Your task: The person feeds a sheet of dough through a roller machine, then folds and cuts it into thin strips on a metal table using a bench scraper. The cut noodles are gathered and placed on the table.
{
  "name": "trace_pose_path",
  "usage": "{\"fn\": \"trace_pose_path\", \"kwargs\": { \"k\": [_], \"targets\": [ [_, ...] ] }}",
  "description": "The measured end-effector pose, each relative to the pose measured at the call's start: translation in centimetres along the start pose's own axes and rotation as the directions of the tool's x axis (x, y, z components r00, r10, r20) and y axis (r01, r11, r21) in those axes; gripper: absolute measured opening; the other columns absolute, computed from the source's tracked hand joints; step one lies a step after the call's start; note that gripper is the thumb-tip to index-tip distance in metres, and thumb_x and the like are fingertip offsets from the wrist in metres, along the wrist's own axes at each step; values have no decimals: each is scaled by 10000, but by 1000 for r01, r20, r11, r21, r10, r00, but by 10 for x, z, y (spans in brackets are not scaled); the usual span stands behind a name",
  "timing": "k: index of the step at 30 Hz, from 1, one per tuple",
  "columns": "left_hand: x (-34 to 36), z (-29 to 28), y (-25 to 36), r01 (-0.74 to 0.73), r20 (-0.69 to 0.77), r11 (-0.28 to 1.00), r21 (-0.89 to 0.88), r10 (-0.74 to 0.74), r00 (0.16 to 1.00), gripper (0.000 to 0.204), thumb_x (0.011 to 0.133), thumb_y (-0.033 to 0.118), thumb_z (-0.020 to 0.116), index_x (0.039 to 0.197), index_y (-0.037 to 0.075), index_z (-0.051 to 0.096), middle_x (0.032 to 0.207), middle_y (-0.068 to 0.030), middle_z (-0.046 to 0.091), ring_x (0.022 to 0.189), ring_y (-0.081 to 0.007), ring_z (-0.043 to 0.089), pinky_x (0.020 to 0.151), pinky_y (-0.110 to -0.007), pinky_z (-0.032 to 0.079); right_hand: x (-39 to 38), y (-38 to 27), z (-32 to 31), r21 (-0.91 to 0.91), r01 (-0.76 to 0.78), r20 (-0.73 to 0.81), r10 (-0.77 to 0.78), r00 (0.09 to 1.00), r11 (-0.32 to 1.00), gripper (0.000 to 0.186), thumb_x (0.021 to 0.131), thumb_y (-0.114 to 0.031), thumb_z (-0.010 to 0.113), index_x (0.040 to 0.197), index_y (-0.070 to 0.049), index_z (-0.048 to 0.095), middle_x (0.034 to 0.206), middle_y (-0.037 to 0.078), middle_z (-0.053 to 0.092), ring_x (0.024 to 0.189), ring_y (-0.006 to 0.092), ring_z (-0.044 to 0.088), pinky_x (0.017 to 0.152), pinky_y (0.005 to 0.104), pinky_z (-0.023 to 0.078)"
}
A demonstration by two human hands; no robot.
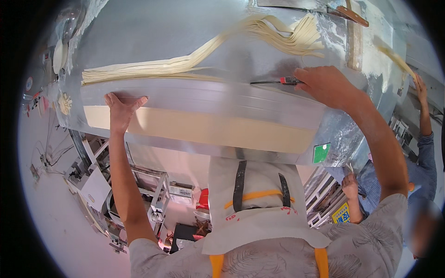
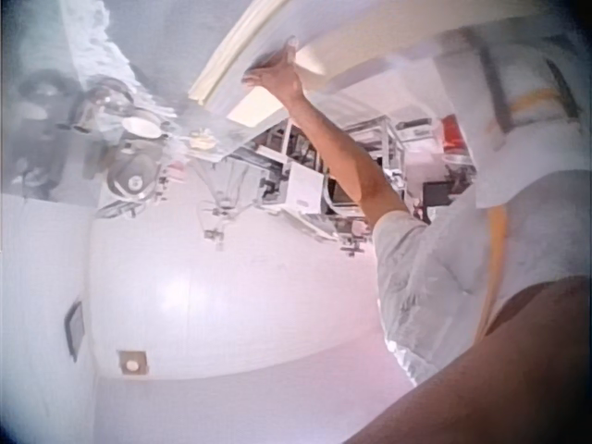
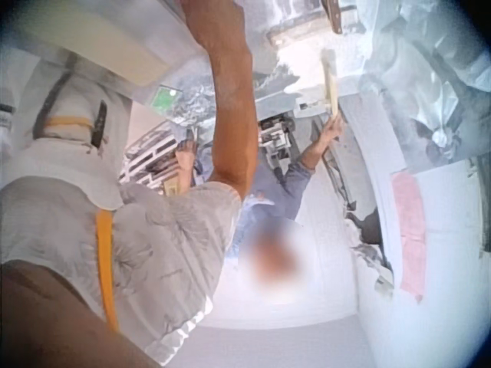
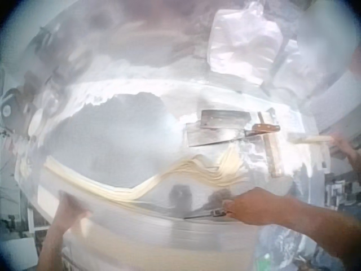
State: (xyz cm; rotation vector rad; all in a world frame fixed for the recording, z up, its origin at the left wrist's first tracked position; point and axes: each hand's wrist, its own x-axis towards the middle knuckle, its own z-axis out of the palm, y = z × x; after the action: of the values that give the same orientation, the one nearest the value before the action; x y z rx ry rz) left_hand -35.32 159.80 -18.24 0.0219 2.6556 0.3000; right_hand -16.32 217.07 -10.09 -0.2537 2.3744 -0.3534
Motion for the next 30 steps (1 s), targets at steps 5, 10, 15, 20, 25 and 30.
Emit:
{"fn": "trace_pose_path", "kwargs": {
  "k": [5, 10, 15, 20, 25, 30],
  "targets": [
    [-3, -3, 9, 14, -2, 1000, 19, -14, 1000, 1562, 625, 717, 933, 1537, -241, 101, 1676, -435, 60, 1622, -485, 35, 1319, -470, 172, 4, 1, 10, -55, -16, 8, 16, 1000, 998, 214, 1053, -284, 617, 1102, -82, 566, 948, 147, 708, 954, 397, 698, 801, 533, 541],
    [1, 1, 2, 19, -5, 998, 66, -19, 1000, 1570, 640, 707, 931, 1565, -236, 80, 1681, -441, 70, 1628, -474, 26, 1318, -456, 182, 1, 2, 10, 61, -99, -141, 107, 984, 993, 213, 1047, -262, 618, 1143, -76, 587, 982, 150, 684, 949, 406, 678, 799, 525, 527],
    [1, -1, 1, 28, 11, 997, 76, -29, 1000, 1550, 658, 688, 934, 1572, -233, 86, 1680, -441, 93, 1630, -467, 40, 1315, -439, 198, -36, 8, 6, 59, -149, 1, 150, 989, 987, 199, 1042, -234, 625, 1164, -76, 618, 994, 157, 688, 959, 414, 670, 808, 521, 521],
    [-1, 0, 6, 28, -15, 993, 111, -26, 1000, 1528, 669, 662, 942, 1571, -231, 91, 1677, -442, 102, 1628, -467, 64, 1313, -444, 206, -54, 14, 16, 76, -152, -33, 155, 987, 985, 218, 1035, -246, 641, 1173, -77, 624, 994, 147, 695, 957, 401, 678, 797, 511, 531],
    [4, -2, 6, 25, 9, 995, 96, -26, 1000, 1451, 670, 650, 950, 1535, -222, 178, 1651, -431, 172, 1607, -475, 141, 1300, -452, 232, -50, 5, 23, 37, -140, -50, 141, 989, 990, 219, 1033, -252, 645, 1171, -84, 620, 989, 129, 705, 951, 376, 695, 793, 501, 549],
    [-1, -3, 5, -24, -38, 994, 108, 28, 999, 1322, 671, 668, 942, 1452, -193, 312, 1585, -392, 308, 1542, -465, 287, 1267, -455, 284, -51, -1, 34, -61, -93, -84, 88, 993, 994, 201, 1026, -240, 650, 1133, -82, 587, 934, 108, 682, 916, 342, 712, 744, 476, 568]
  ]
}}
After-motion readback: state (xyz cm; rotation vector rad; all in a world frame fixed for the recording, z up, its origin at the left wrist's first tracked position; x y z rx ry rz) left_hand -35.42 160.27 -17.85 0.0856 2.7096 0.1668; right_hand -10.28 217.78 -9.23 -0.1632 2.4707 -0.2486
